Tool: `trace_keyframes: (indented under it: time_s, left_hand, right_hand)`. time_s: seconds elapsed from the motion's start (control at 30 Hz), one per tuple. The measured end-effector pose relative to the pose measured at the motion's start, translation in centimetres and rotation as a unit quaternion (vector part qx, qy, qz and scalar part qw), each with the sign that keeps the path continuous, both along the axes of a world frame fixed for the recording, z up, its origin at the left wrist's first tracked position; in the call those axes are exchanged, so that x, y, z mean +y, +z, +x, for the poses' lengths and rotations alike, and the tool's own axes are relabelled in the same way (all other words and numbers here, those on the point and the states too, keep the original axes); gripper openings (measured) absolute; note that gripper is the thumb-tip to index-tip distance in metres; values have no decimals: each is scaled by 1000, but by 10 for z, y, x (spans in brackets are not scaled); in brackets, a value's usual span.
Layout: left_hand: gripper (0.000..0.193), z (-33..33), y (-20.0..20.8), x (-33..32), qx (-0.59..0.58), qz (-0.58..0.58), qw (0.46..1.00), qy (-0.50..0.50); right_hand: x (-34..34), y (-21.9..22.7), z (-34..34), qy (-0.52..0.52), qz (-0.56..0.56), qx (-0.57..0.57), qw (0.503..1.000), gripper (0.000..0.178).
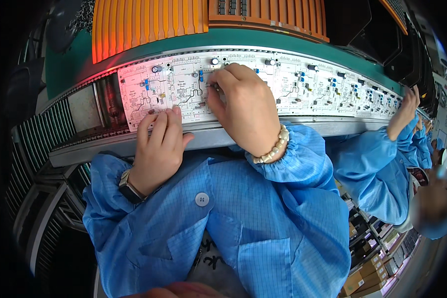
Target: The person is manually picking small electronic components from trays and placing them onto printed circuit boards moving on a conveyor.
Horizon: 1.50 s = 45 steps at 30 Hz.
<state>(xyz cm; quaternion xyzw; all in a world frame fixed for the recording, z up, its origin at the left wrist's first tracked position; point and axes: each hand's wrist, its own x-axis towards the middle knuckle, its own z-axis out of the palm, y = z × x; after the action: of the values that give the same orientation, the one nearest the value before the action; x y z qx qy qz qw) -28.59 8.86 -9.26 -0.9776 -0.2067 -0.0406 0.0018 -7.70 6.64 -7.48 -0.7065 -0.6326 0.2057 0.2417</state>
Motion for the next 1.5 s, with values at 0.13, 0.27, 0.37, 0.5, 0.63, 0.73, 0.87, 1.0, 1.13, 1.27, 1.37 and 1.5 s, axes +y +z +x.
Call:
trace_keyframes:
  time_s: [0.13,0.27,0.37,0.5,0.63,0.73,0.87,1.0,1.13,1.27,1.37,1.5]
  left_hand:
    - [59,0,0,0,0,3,1000,-1]
    - [59,0,0,0,1,7,1000,-4]
    - [58,1,1,1,6,9,1000,-6]
    - [57,2,1,1,0,7,1000,-6]
    - [49,1,4,11,-35,-3,999,-2]
    - [35,-7,14,33,-115,-148,982,35]
    - [19,-29,20,96,-259,-236,903,248]
    - [20,-91,-32,178,-451,-171,799,358]
    - [11,-125,-65,235,-386,22,874,294]
    - [12,-130,-90,259,-389,-101,855,327]
    - [16,-157,-102,263,-363,-165,856,329]
    - [18,-141,-77,258,-316,-179,868,338]
  right_hand:
    - [-1,0,-1,-11,-2,8,1000,18]
    - [-1,2,-4,-20,-3,-17,1000,16]
    - [0,4,-8,-18,0,-53,998,17]
    - [1,12,-11,58,-40,-177,982,19]
    - [-11,17,-27,124,-28,-323,938,27]
    - [-19,7,-34,100,28,-368,924,32]
    - [-24,10,-25,92,-21,-318,943,47]
    - [-20,44,20,52,-1,-177,983,46]
    - [-13,77,103,-69,58,-239,967,30]
    - [-8,84,179,-122,59,-157,978,22]
    - [8,91,196,-173,-103,-201,959,29]
    - [15,62,251,-152,-14,-235,960,30]
